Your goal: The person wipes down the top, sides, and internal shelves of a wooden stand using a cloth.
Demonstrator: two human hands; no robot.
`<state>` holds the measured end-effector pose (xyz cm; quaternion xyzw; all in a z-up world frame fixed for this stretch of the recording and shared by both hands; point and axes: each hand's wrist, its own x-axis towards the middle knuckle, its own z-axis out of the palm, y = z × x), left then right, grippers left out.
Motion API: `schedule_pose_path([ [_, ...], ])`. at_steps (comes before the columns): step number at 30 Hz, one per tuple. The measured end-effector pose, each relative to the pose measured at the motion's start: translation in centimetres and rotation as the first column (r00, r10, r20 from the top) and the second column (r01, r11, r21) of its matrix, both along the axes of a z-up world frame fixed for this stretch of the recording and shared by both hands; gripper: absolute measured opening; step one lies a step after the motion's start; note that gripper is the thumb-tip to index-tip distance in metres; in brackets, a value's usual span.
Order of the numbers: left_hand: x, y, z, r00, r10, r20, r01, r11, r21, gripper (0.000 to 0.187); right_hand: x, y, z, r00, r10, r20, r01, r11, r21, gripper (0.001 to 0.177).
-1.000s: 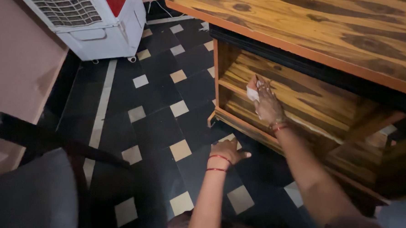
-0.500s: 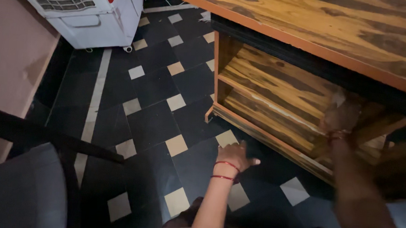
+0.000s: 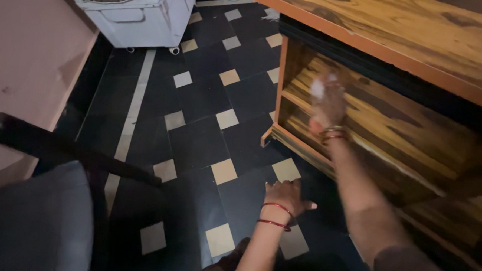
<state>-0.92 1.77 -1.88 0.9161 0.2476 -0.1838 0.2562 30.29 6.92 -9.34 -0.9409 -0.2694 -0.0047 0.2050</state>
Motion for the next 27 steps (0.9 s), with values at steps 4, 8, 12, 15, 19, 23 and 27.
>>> schedule_pose_path([
  [4,1.4,0.4,-0.5,0.999,-0.021,-0.029,0.021,0.999,-0.029,0.094,-0.5,6.4,-1.5,0.966,0.146,0.212,-0.124,0.986,-0.115,0.067],
  [8,3.6,0.5,-1.8,0.998,-0.046,-0.045,0.045,0.999,-0.022,0.093,3.8,9.0,-3.9,0.972,0.139,0.19,-0.119,0.987,-0.112,0.072],
  [12,5.1,0.4,-3.2,0.999,-0.046,-0.004,0.046,0.999,-0.011,0.101,7.6,8.1,-3.3,0.959,0.135,0.249,-0.159,0.984,0.079,0.077],
  [15,5.6,1.0,-3.3,0.994,-0.091,-0.055,0.089,0.995,-0.037,0.098,7.6,5.7,-0.2,0.97,0.134,0.202,-0.154,0.984,0.084,0.067],
  [19,5.6,2.7,-2.7,0.995,-0.085,-0.059,0.082,0.995,-0.057,0.09,7.8,-0.9,3.1,0.985,0.077,0.156,-0.093,0.991,0.094,0.061],
  [23,4.6,3.8,-2.3,0.998,-0.056,-0.009,0.055,0.996,-0.074,0.088,8.4,-8.5,2.4,0.981,-0.055,0.185,0.039,0.995,0.09,0.061],
  [27,4.3,5.2,-2.3,0.996,-0.082,-0.028,0.08,0.995,-0.066,0.091,7.5,-15.5,1.1,0.963,-0.177,0.201,0.162,0.983,0.091,0.061],
])
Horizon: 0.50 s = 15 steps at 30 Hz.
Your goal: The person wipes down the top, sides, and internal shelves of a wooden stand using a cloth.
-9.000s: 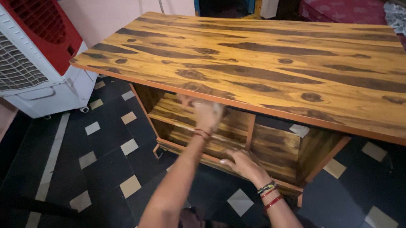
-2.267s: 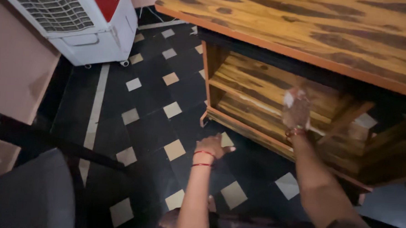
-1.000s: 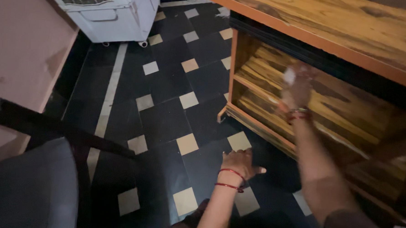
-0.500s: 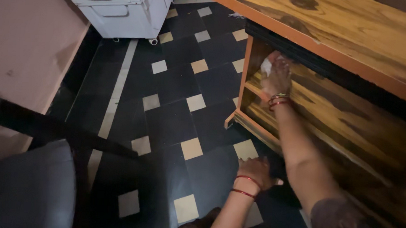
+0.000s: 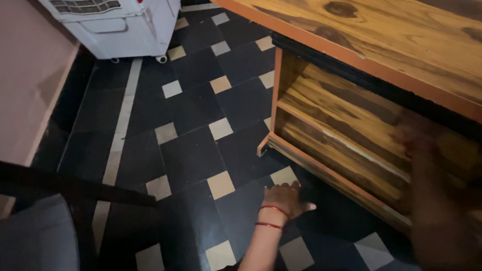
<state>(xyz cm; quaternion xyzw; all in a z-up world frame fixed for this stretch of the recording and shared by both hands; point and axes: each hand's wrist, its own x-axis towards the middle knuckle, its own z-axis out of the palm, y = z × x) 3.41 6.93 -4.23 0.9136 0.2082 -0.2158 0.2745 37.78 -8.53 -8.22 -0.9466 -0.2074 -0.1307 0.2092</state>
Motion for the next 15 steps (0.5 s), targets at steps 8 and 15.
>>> schedule_pose_path([
  [8,0.5,0.7,0.6,0.999,-0.053,0.007,0.052,0.998,0.046,0.101,-8.4,-5.5,2.6,0.981,-0.194,0.023,0.192,0.978,0.076,0.062],
  [15,0.7,-0.9,0.7,0.999,-0.033,0.001,0.033,0.999,0.015,0.101,-15.2,4.2,2.8,0.985,0.043,0.169,-0.068,0.988,0.14,0.06],
])
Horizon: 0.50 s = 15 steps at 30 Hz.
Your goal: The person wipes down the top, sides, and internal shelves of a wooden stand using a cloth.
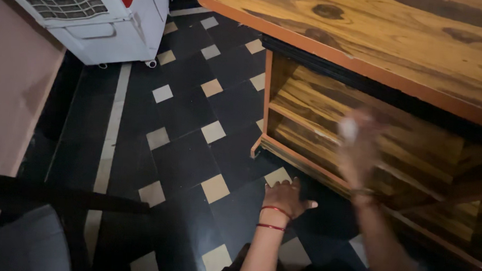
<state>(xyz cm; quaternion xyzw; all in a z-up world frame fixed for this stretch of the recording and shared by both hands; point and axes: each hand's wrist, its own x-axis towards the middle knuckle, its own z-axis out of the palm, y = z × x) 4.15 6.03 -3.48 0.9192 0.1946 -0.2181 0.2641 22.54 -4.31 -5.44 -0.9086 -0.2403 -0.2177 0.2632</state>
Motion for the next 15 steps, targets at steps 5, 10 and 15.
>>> schedule_pose_path([
  [5,1.1,-1.5,-2.3,0.997,0.039,0.061,-0.043,0.996,0.072,0.1,-0.7,11.3,-1.7,0.957,0.187,0.222,-0.124,0.955,-0.27,0.072],
  [10,1.7,-2.7,-5.6,0.975,0.116,0.192,-0.15,0.974,0.171,0.078,0.6,19.2,-4.6,0.961,0.082,0.264,0.073,0.845,-0.529,0.066],
  [15,0.2,-2.2,-1.4,0.99,0.128,0.056,-0.133,0.987,0.093,0.09,2.1,15.8,-7.5,0.861,0.133,0.492,0.175,0.829,-0.53,0.053],
])
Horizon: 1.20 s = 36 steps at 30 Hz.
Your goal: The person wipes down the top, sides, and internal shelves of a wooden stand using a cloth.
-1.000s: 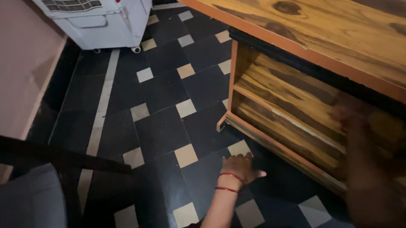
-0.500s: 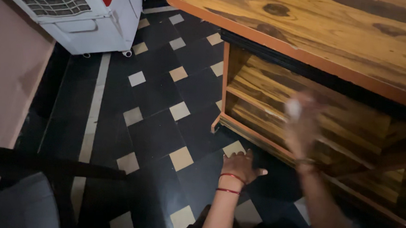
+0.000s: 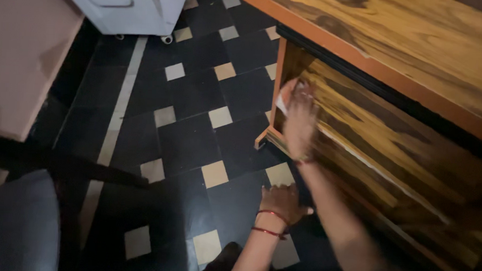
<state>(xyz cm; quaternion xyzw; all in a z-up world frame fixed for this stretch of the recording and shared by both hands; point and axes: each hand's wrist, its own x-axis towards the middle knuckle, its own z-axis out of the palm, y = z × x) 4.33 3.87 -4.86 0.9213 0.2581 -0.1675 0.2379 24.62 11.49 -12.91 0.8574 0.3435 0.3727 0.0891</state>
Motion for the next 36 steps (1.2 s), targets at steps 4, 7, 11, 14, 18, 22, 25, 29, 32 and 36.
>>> schedule_pose_path([
  [4,-2.1,0.6,1.7,0.99,0.018,-0.138,-0.03,0.996,-0.085,0.087,1.4,-9.8,-2.4,0.52,0.808,-0.279,-0.206,0.435,0.876,0.036],
  [7,-3.9,1.6,0.8,0.983,0.048,-0.175,-0.056,0.998,-0.042,0.091,2.6,-19.9,-4.9,0.948,0.315,-0.032,-0.28,0.88,0.384,0.052],
  [11,-8.0,2.0,0.3,0.961,0.095,-0.261,-0.108,0.993,-0.038,0.094,2.5,-31.1,-7.4,0.999,-0.013,-0.031,0.02,0.968,0.252,0.06],
  [14,-10.0,0.7,0.4,0.963,0.071,-0.262,-0.072,0.997,0.007,0.095,0.4,-35.8,-7.5,0.974,-0.218,-0.059,0.225,0.954,0.196,0.058],
  [18,-11.9,-0.5,1.6,0.989,0.025,-0.149,-0.04,0.994,-0.1,0.094,-1.2,-33.6,-5.0,0.972,-0.009,-0.236,0.103,0.916,0.389,0.048],
  [22,-13.3,0.6,1.6,0.992,-0.01,-0.123,0.004,0.999,-0.054,0.091,-1.1,-26.2,-1.8,0.792,0.469,-0.39,-0.092,0.724,0.684,0.042],
  [25,-14.4,1.8,0.3,0.997,-0.03,-0.07,0.031,0.999,0.016,0.093,-0.1,-24.8,-1.2,0.953,0.096,-0.287,0.006,0.941,0.338,0.058],
  [29,-15.6,3.9,-0.8,1.0,-0.004,0.028,0.004,1.0,-0.002,0.102,-0.5,-29.5,-0.9,0.991,-0.083,-0.101,0.092,0.992,0.081,0.055],
  [32,-17.1,4.9,-1.3,0.998,0.025,0.06,-0.023,0.999,-0.035,0.101,-2.1,-35.2,0.4,0.99,-0.108,-0.096,0.122,0.98,0.158,0.06],
  [36,-18.9,5.8,-1.7,0.998,0.039,0.043,-0.038,0.999,-0.025,0.097,-2.6,-40.7,1.1,0.963,-0.221,-0.152,0.215,0.975,-0.055,0.053],
])
